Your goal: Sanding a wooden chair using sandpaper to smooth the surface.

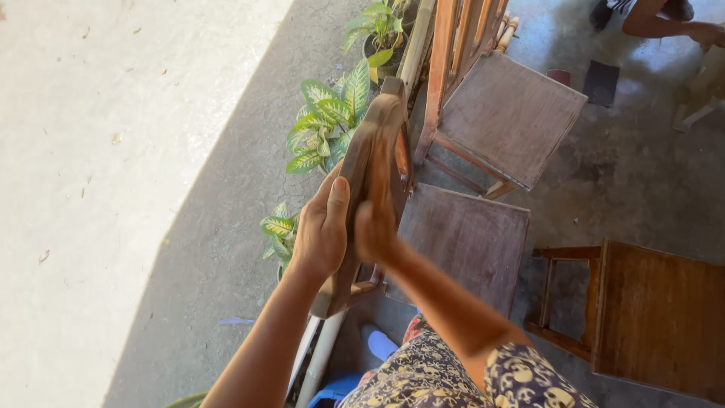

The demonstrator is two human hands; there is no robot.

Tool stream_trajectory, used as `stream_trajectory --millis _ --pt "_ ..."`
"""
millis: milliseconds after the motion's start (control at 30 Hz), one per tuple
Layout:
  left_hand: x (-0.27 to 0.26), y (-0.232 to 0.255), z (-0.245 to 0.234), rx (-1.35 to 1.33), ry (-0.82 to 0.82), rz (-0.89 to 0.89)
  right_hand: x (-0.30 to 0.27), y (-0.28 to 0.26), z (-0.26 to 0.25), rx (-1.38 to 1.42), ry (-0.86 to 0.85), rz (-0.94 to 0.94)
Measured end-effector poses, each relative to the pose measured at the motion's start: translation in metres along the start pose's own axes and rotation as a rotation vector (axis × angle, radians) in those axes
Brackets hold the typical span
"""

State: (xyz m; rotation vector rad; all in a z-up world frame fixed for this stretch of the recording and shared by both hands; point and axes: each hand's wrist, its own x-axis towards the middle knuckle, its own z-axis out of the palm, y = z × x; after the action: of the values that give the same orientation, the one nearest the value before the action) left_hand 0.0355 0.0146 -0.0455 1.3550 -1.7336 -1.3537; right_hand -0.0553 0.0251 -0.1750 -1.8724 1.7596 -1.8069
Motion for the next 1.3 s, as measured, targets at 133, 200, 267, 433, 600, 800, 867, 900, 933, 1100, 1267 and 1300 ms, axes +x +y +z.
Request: stream_trajectory --millis 133,200,267,433,600,800,867,900,933,1100,1267,1300 --pt "0.002 -0.002 0.0 -0.045 -0.016 0.034 -0.007 -0.037 -0.011 0.395 -0.024 0.16" --pt "0.003 -0.001 0.0 -0.058 -0.023 0.037 -0.082 -0.07 0.003 0.576 -0.043 0.301" --pt "0.0 -0.004 0.003 -0.109 -0.054 0.039 -0.192 -0.06 -0.011 0.206 -0.306 -0.093" --pt "0.007 -0.022 0.004 -0.181 -0.069 0.085 -0.06 -0.036 -0.004 0.182 -0.099 -0.101" --pt "0.003 -0.018 0.001 -0.204 -0.078 0.113 -0.134 -0.079 -0.015 0.132 -0.182 -0.139" --pt "-0.025 -0.025 -0.005 -0.185 -0.122 0.088 -0.072 -0.033 -0.011 0.21 -0.152 -0.044" --pt "-0.034 -0.027 -0.01 -0.169 -0.132 0.081 -0.082 -0.059 -0.008 0.265 -0.129 -0.018" --pt "-0.035 -0.03 -0.01 -0.164 -0.132 0.097 -0.104 -0.073 -0.016 0.264 -0.118 -0.03" --pt "-0.038 -0.035 -0.01 -0.117 -0.129 0.03 -0.129 -0.087 -0.024 0.315 -0.198 0.025" --pt "-0.052 -0.049 -0.01 -0.044 -0.1 0.009 -0.099 -0.051 -0.011 0.411 -0.15 0.337" --pt "-0.052 -0.053 -0.005 0.021 -0.029 -0.029 -0.116 -0.118 -0.037 0.092 -0.238 0.2" --pt "-0.048 -0.058 -0.005 0.023 -0.03 -0.02 -0.114 -0.101 -0.031 0.091 -0.23 0.195"
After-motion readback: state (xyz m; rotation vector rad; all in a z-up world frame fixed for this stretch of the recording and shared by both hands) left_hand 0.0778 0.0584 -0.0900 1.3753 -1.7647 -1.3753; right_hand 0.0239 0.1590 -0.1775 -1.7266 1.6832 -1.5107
